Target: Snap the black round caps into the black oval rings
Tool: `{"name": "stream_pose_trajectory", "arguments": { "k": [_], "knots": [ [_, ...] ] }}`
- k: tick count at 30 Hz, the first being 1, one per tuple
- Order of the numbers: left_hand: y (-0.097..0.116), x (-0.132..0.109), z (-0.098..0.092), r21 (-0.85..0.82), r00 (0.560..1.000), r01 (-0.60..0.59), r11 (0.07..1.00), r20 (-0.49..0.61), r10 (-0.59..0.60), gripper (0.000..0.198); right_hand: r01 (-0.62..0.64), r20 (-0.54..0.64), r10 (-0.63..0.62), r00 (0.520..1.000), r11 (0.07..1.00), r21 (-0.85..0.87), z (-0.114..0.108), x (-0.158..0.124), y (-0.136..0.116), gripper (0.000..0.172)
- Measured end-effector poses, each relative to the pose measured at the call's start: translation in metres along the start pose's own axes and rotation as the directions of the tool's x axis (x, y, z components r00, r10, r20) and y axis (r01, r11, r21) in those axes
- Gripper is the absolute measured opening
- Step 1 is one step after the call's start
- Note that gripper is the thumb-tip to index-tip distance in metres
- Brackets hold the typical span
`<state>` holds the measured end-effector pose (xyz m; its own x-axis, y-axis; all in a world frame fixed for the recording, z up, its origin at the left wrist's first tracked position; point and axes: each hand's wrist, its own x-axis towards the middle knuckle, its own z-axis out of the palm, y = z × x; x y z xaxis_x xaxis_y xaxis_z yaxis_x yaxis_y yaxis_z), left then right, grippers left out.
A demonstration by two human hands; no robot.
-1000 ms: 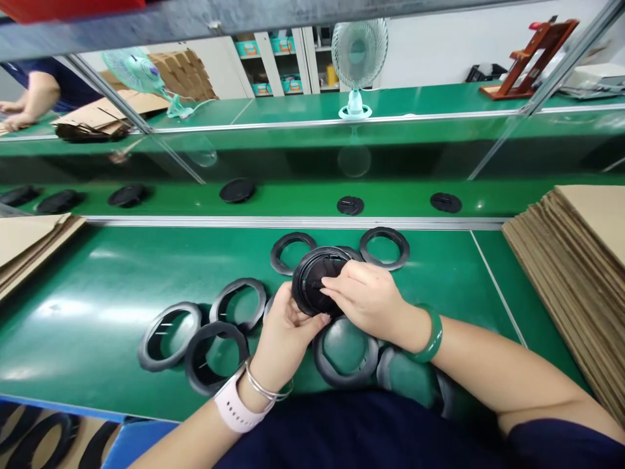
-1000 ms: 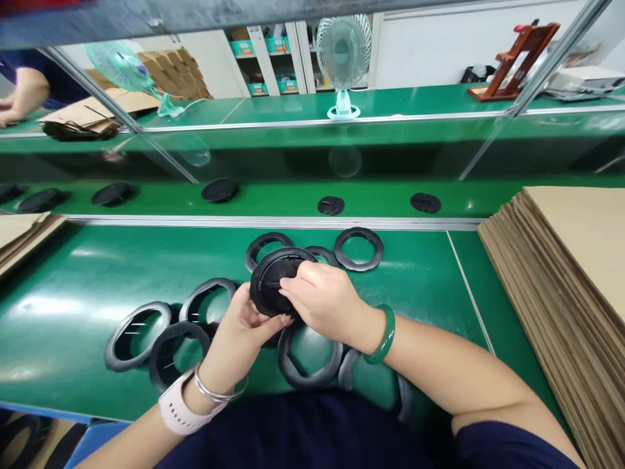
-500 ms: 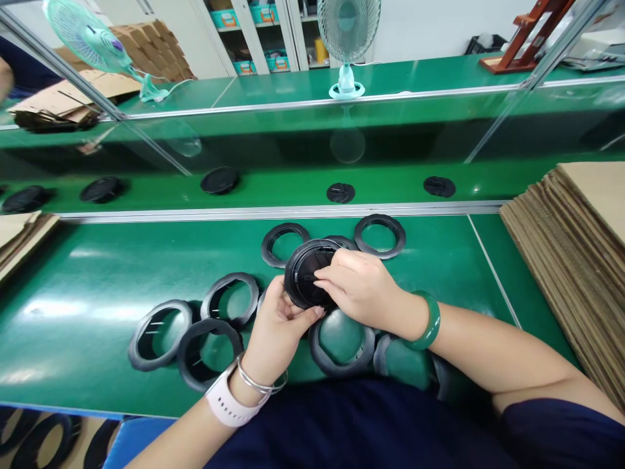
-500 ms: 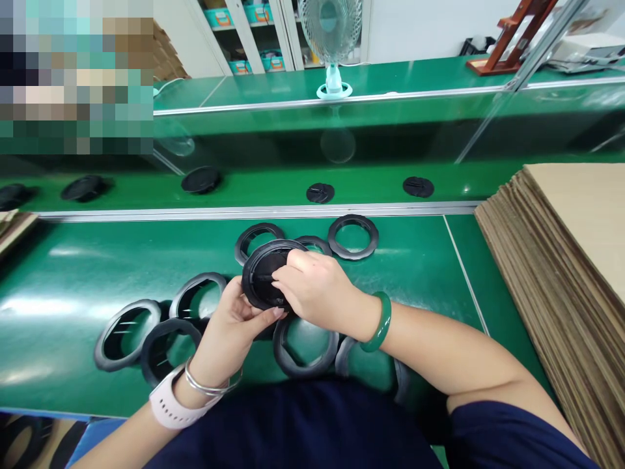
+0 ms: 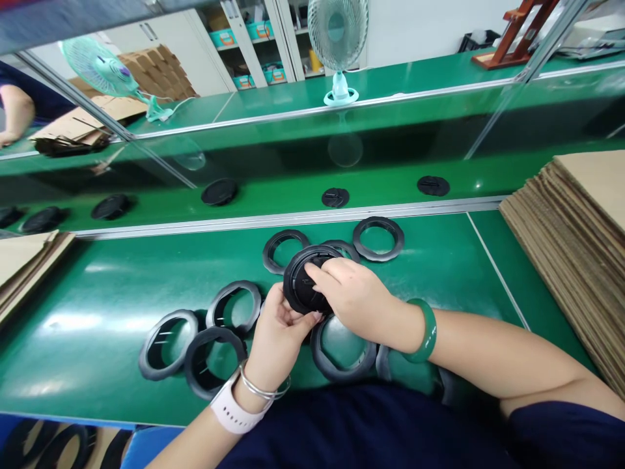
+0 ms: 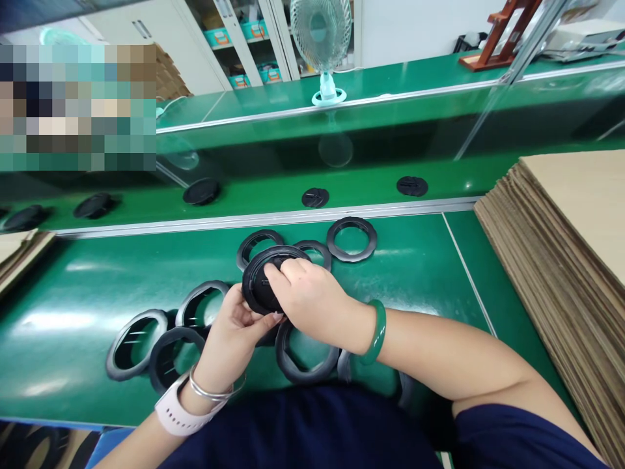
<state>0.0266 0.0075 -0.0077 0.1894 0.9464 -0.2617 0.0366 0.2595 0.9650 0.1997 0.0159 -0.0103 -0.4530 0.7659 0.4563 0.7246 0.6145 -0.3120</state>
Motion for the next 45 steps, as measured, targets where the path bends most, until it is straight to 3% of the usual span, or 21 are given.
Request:
{"name": "stream_pose_trajectory", "arguments": {
  "k": [3, 6, 9, 11, 12, 15, 17, 20, 24, 30, 32, 35, 37, 41, 45],
  "knots": [
    [-0.001, -0.003, 0.001, 0.047, 1.000, -0.024, 0.999, -0.018, 0.025, 0.048, -0.008, 0.032, 0.008, 0.999, 1.000, -0.023, 0.002, 0.000, -0.002, 0.045],
    [-0.003, -0.004, 0.001, 0.079, 0.997, -0.061, 0.995, -0.046, 0.065, 0.048, 0.016, 0.019, -0.016, 1.000, 1.000, -0.025, -0.001, 0.002, -0.002, 0.038],
    [-0.004, -0.005, 0.000, 0.014, 0.995, -0.085, 0.996, -0.048, 0.086, 0.048, 0.018, -0.171, -0.007, 0.985, 0.998, 0.060, -0.006, 0.004, -0.001, 0.028],
    [-0.003, -0.005, 0.001, -0.040, 0.992, -0.109, 0.993, -0.064, 0.106, 0.049, -0.067, -0.322, 0.138, 0.937, 0.972, 0.223, -0.007, 0.005, 0.003, 0.030],
    [-0.002, -0.006, 0.001, -0.051, 0.990, -0.121, 0.991, -0.077, 0.116, 0.049, -0.120, -0.339, 0.239, 0.910, 0.934, 0.337, -0.005, 0.006, 0.006, 0.030],
    [-0.001, -0.010, 0.001, -0.049, 0.993, -0.105, 0.993, -0.054, 0.102, 0.055, -0.272, -0.149, 0.479, 0.865, 0.697, 0.663, 0.007, 0.010, 0.017, 0.019],
    [-0.001, -0.012, -0.001, -0.069, 0.997, -0.076, 0.995, 0.016, 0.078, 0.062, -0.330, -0.014, 0.540, 0.842, 0.534, 0.779, 0.016, 0.011, 0.022, 0.013],
    [-0.001, -0.014, -0.005, -0.062, 0.994, -0.099, 0.993, 0.030, 0.101, 0.057, -0.337, 0.050, 0.562, 0.826, 0.419, 0.843, 0.023, 0.011, 0.025, 0.014],
    [-0.001, -0.013, -0.004, 0.071, 0.993, -0.096, 0.993, -0.061, 0.100, 0.048, -0.329, 0.064, 0.574, 0.816, 0.371, 0.868, 0.022, 0.010, 0.021, 0.015],
    [-0.004, -0.012, -0.003, 0.349, 0.973, -0.168, 0.922, -0.094, 0.212, 0.038, -0.355, 0.078, 0.642, 0.763, 0.315, 0.880, 0.026, 0.012, 0.016, 0.008],
    [-0.004, -0.012, -0.004, 0.394, 0.968, -0.173, 0.903, -0.100, 0.229, 0.037, -0.347, 0.104, 0.632, 0.768, 0.273, 0.898, 0.024, 0.013, 0.016, 0.007],
    [-0.003, -0.012, -0.009, 0.342, 0.972, -0.152, 0.927, -0.118, 0.202, 0.039, -0.320, 0.180, 0.495, 0.850, 0.214, 0.923, 0.016, 0.012, 0.015, 0.026],
    [-0.004, -0.011, -0.012, 0.309, 0.975, -0.134, 0.941, -0.130, 0.182, 0.038, -0.334, 0.213, 0.433, 0.876, 0.224, 0.916, 0.013, 0.011, 0.012, 0.040],
    [-0.009, -0.011, -0.011, 0.249, 0.979, -0.092, 0.964, -0.155, 0.134, 0.038, -0.409, 0.197, 0.509, 0.838, 0.347, 0.844, 0.017, 0.008, 0.005, 0.036],
    [-0.004, -0.014, -0.006, 0.074, 0.994, -0.005, 0.997, -0.109, 0.013, 0.045, -0.405, 0.201, 0.492, 0.847, 0.355, 0.842, 0.020, 0.007, 0.008, 0.035]
  ]
}}
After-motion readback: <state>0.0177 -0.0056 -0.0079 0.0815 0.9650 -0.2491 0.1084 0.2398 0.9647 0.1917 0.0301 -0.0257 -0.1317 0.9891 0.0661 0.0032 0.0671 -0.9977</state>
